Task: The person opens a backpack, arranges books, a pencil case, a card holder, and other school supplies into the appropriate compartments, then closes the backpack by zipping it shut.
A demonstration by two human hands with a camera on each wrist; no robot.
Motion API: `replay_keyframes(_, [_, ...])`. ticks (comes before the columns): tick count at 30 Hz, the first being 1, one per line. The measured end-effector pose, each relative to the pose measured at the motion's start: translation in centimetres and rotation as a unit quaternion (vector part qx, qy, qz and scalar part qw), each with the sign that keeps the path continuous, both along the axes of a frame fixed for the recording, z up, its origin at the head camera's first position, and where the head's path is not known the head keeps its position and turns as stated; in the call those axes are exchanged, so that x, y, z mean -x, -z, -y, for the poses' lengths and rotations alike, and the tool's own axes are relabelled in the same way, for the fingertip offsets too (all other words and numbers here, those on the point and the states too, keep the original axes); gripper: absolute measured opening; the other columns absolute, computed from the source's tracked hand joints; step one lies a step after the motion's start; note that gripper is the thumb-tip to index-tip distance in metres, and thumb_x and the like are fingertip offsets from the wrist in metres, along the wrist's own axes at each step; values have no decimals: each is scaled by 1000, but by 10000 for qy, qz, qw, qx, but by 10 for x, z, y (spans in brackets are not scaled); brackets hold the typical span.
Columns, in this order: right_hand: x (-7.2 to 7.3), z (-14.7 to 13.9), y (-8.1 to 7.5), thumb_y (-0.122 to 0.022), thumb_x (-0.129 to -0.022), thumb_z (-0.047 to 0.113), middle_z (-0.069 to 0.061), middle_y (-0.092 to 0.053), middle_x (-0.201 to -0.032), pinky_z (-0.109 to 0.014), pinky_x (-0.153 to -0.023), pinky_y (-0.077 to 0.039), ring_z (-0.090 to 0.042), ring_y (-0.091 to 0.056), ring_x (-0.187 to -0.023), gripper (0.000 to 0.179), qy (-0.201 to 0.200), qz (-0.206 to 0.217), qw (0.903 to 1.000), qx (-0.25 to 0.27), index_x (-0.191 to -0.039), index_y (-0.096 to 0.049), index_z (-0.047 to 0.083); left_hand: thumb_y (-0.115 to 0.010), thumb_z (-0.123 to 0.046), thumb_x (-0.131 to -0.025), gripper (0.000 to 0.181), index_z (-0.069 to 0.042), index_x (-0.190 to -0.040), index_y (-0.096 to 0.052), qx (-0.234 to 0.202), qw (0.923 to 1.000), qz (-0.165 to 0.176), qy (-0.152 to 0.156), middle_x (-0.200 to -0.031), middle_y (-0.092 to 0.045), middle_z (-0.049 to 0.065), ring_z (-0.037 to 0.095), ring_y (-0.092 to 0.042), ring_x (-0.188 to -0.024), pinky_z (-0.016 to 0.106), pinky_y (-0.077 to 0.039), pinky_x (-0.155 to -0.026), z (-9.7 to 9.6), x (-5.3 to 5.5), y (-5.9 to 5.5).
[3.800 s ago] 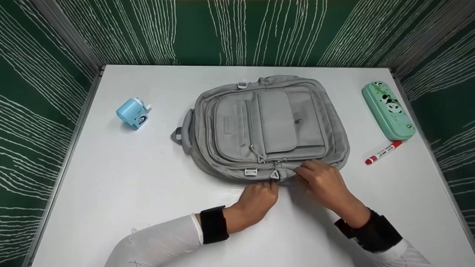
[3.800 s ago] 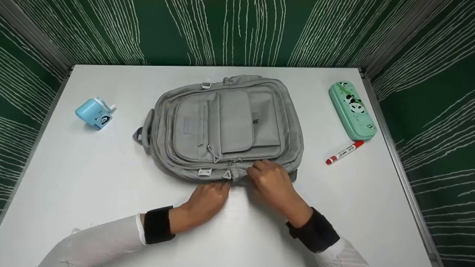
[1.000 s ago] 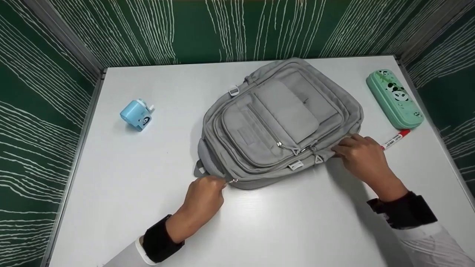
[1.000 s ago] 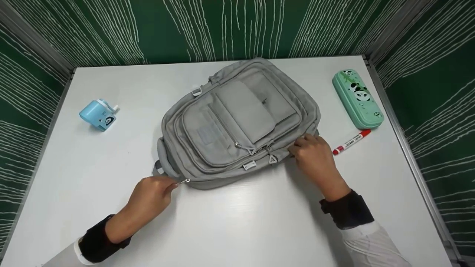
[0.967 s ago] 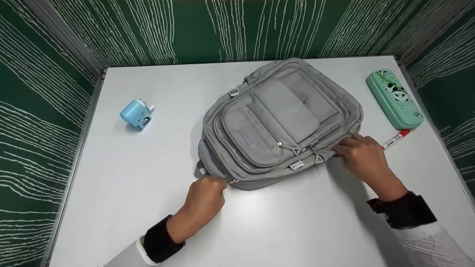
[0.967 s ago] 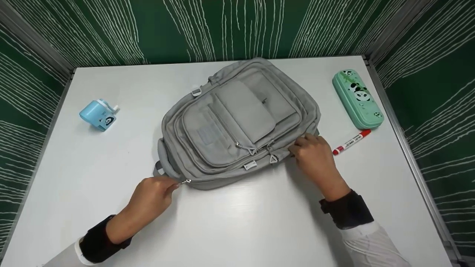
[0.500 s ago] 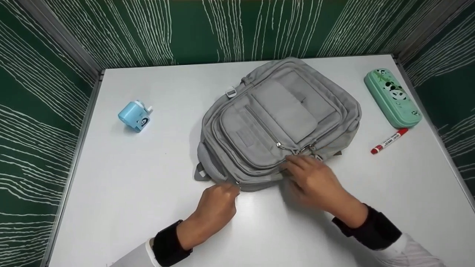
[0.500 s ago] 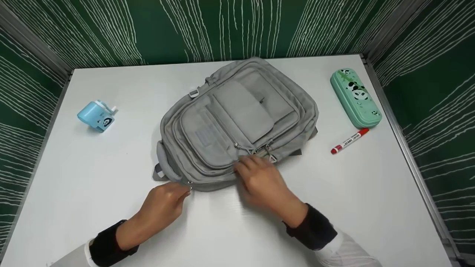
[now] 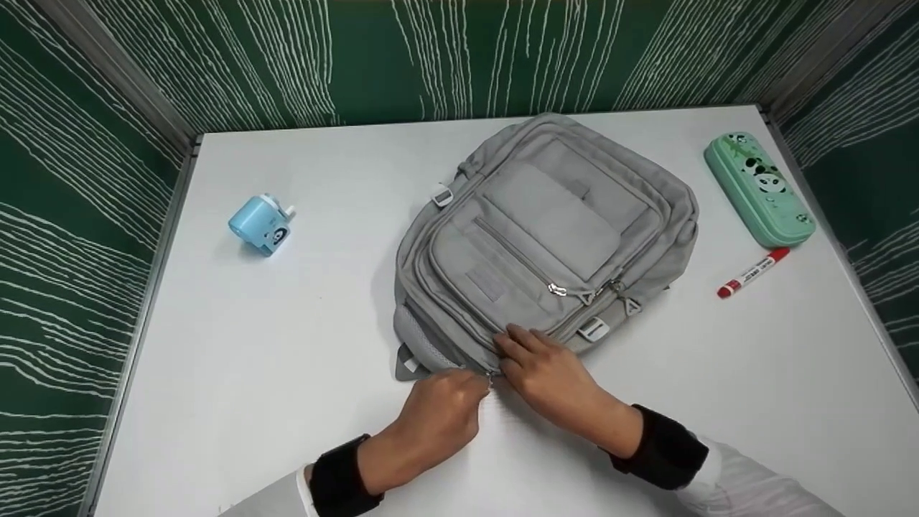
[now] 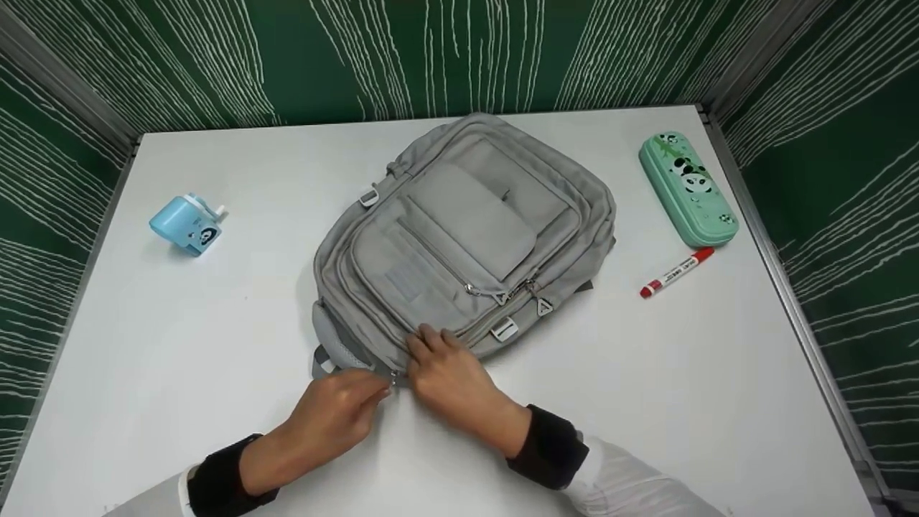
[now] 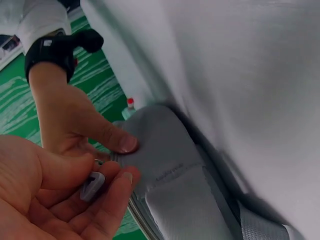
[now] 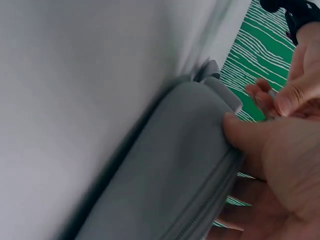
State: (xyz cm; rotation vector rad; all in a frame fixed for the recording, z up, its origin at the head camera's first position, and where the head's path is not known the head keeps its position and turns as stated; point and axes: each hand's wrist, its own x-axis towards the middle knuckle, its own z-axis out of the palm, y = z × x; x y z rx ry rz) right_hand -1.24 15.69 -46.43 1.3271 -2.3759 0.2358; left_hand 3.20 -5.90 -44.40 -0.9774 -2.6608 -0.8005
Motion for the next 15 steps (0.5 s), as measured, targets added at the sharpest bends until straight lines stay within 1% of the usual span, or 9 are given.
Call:
replay_keyframes(2, [0, -1, 2, -76, -81, -1, -16, -76, -114, -46, -82, -62, -37, -73, -108, 7, -96, -105, 9999, 23, -88, -74, 0, -70, 13, -82, 19, -5, -78, -70, -92, 9999, 54, -110, -70, -66, 3, 15, -65, -64, 26, -52, -54, 3, 3, 0])
replay_keyframes(3, [0, -2, 2, -74, -80, -2, -15, -77, -112, -45, -82, -62, -37, -73, -107, 7, -144, -154, 9998, 34, -87, -75, 0, -70, 13, -82, 19, -5, -77, -70, -120, 9997, 64, -188, -69, -66, 3, 15, -65, -63, 27, -52, -53, 5, 4, 1])
replay_keyframes(7, [0, -7, 2, -77, -81, 2, -13, -77, -110, -46, -81, -62, -37, -73, -107, 8, -343, -192, 9992, 90, -89, -76, 2, -71, 13, -84, 22, -5, -72, -67, -244, 9984, 127, -491, -64, -63, 3, 13, -62, -59, 27, -50, -50, 15, 11, 2])
replay_keyframes(11, [0, -15, 1, -74, -84, 9, -13, -77, -112, -48, -82, -62, -38, -74, -107, 9, -487, -110, 9987, 101, -90, -77, 2, -70, 13, -85, 30, -6, -64, -59, -323, 9958, 149, -844, -59, -55, 1, 11, -55, -54, 27, -46, -46, 29, 19, -2])
replay_keyframes(13, [0, -20, 1, -71, -86, 9, -14, -77, -112, -49, -82, -62, -38, -74, -106, 10, -524, -24, 9985, 161, -90, -77, 3, -69, 15, -84, 30, -5, -64, -60, -345, 9939, 180, -1034, -59, -55, 2, 12, -55, -54, 28, -46, -45, 38, 25, -4])
replay_keyframes(15, [-1, -26, 0, -69, -85, 7, -14, -77, -113, -50, -82, -62, -38, -74, -106, 12, -533, 74, 9983, 224, -91, -78, 3, -70, 15, -83, 26, -3, -66, -64, -341, 9914, 203, -1248, -60, -59, 4, 14, -58, -54, 31, -48, -46, 47, 30, -5])
